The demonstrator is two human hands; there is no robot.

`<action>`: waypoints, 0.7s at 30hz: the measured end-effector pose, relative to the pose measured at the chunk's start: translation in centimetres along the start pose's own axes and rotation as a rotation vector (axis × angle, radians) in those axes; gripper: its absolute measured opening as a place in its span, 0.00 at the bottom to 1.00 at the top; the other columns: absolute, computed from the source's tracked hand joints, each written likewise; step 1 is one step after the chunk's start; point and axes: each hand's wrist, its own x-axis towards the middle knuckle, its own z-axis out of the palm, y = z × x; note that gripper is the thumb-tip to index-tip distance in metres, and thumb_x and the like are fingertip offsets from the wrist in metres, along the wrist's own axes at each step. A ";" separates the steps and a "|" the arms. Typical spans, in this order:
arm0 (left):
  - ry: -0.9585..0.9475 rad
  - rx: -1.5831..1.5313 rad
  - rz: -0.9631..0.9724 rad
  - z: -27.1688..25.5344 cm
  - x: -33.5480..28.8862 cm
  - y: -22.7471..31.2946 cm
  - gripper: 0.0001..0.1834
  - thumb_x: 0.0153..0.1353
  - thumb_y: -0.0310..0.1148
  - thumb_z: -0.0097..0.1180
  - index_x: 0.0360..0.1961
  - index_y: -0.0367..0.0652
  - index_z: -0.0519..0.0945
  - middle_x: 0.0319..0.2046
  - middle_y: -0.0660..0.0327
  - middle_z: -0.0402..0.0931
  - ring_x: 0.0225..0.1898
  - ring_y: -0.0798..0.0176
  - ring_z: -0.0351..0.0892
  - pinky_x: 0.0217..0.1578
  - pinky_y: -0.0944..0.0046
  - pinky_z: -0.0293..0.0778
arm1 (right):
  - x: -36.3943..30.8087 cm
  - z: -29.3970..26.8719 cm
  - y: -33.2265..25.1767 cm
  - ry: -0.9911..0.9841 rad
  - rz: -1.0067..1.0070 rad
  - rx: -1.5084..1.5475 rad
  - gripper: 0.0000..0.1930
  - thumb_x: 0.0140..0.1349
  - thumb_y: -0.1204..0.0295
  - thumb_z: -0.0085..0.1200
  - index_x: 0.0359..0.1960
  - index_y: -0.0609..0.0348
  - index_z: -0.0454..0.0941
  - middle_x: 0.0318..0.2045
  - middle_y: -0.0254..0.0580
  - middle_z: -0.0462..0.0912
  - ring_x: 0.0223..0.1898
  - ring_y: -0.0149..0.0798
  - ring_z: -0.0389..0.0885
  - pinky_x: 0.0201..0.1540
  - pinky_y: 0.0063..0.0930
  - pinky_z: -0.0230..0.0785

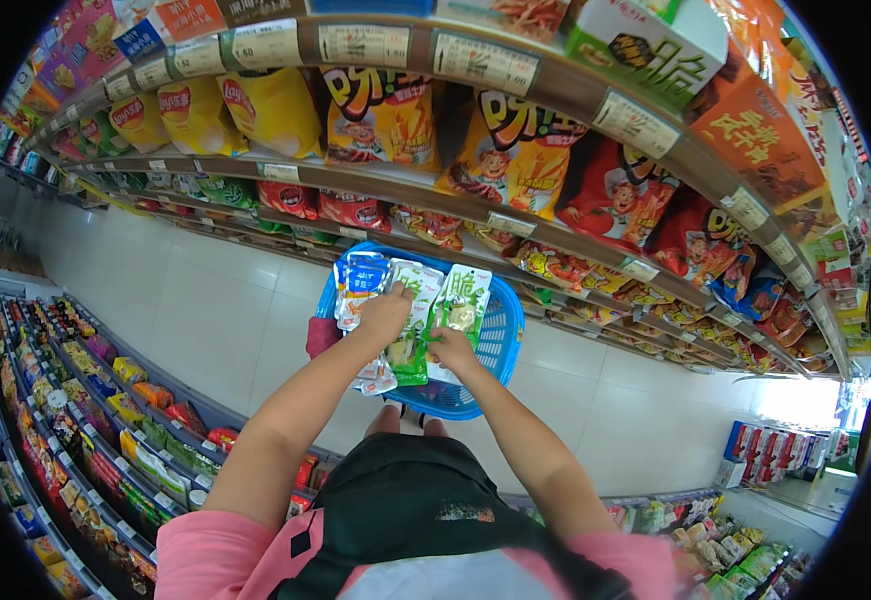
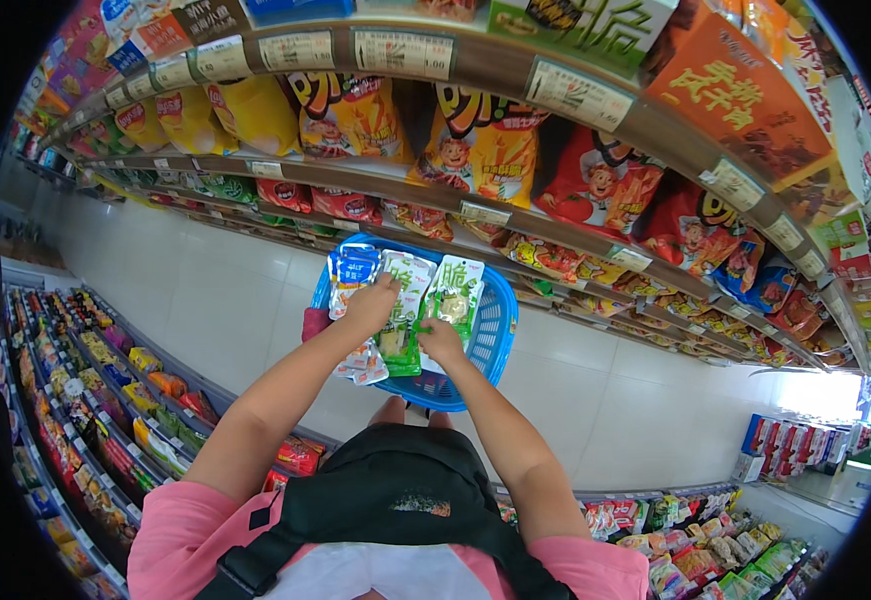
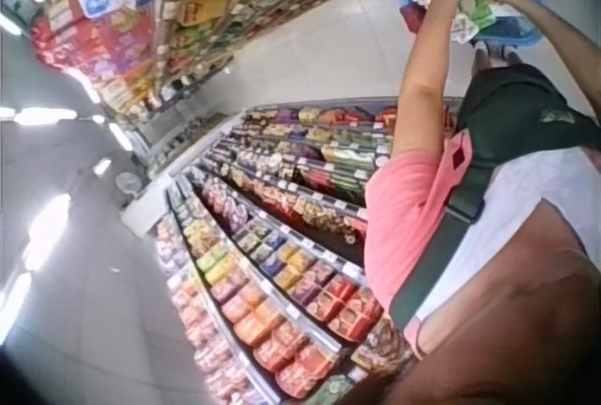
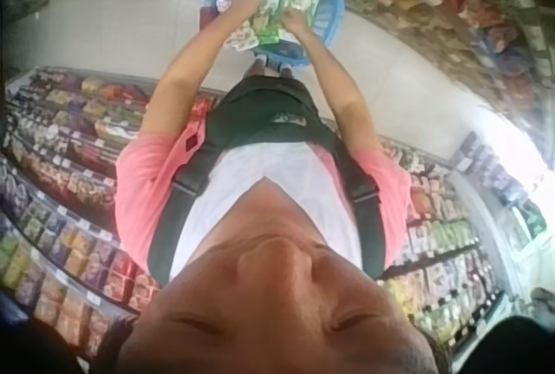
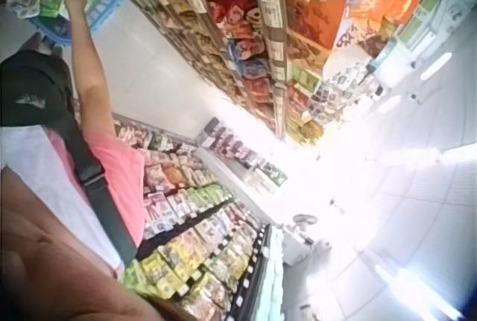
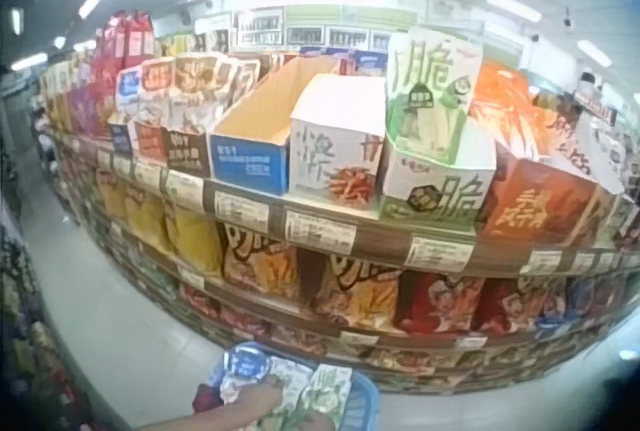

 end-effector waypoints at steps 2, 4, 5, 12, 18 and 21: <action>-0.033 0.072 0.029 0.3 0.7 0.3 0.11 0.55 0.25 0.51 0.40 0.36 0.75 0.42 0.51 0.74 0.32 0.51 0.83 0.28 0.55 0.79 | 0.8 0.6 1.1 0.047 -0.054 -0.153 0.19 0.51 0.68 0.59 0.46 0.57 0.77 0.31 0.49 0.83 0.32 0.47 0.83 0.37 0.36 0.73; -0.035 0.081 0.036 0.9 0.9 0.3 0.11 0.55 0.26 0.50 0.40 0.36 0.75 0.41 0.51 0.74 0.32 0.51 0.83 0.28 0.55 0.79 | 0.8 0.9 1.4 0.043 -0.047 -0.142 0.20 0.51 0.67 0.59 0.47 0.56 0.75 0.32 0.50 0.83 0.36 0.48 0.82 0.40 0.38 0.72; -0.036 0.082 0.040 0.8 1.0 0.3 0.10 0.56 0.26 0.50 0.40 0.37 0.75 0.40 0.51 0.75 0.33 0.50 0.83 0.29 0.55 0.79 | 0.9 0.9 1.3 0.054 -0.065 -0.144 0.20 0.51 0.67 0.59 0.47 0.56 0.75 0.33 0.50 0.83 0.36 0.48 0.82 0.40 0.38 0.72; -0.088 0.012 0.085 -0.8 0.0 0.2 0.08 0.49 0.22 0.55 0.33 0.40 0.77 0.35 0.52 0.77 0.33 0.48 0.82 0.31 0.53 0.78 | -0.6 -0.1 0.8 0.062 -0.058 -0.161 0.25 0.51 0.68 0.60 0.52 0.55 0.71 0.32 0.49 0.82 0.36 0.49 0.82 0.39 0.38 0.72; -0.128 -0.171 0.303 -6.2 -3.3 1.9 0.02 0.54 0.28 0.55 0.26 0.44 0.76 0.32 0.58 0.73 0.32 0.48 0.79 0.31 0.52 0.74 | -4.1 -1.5 -0.8 0.011 -0.270 -0.024 0.20 0.55 0.68 0.59 0.51 0.58 0.75 0.22 0.44 0.81 0.26 0.40 0.81 0.30 0.30 0.70; -0.043 -0.274 0.353 -9.9 -4.2 3.0 0.04 0.56 0.32 0.57 0.29 0.44 0.78 0.31 0.59 0.72 0.33 0.49 0.77 0.31 0.53 0.72 | -7.6 -3.1 -4.2 0.089 -0.400 0.023 0.10 0.60 0.67 0.55 0.32 0.61 0.81 0.19 0.45 0.78 0.22 0.40 0.78 0.26 0.32 0.68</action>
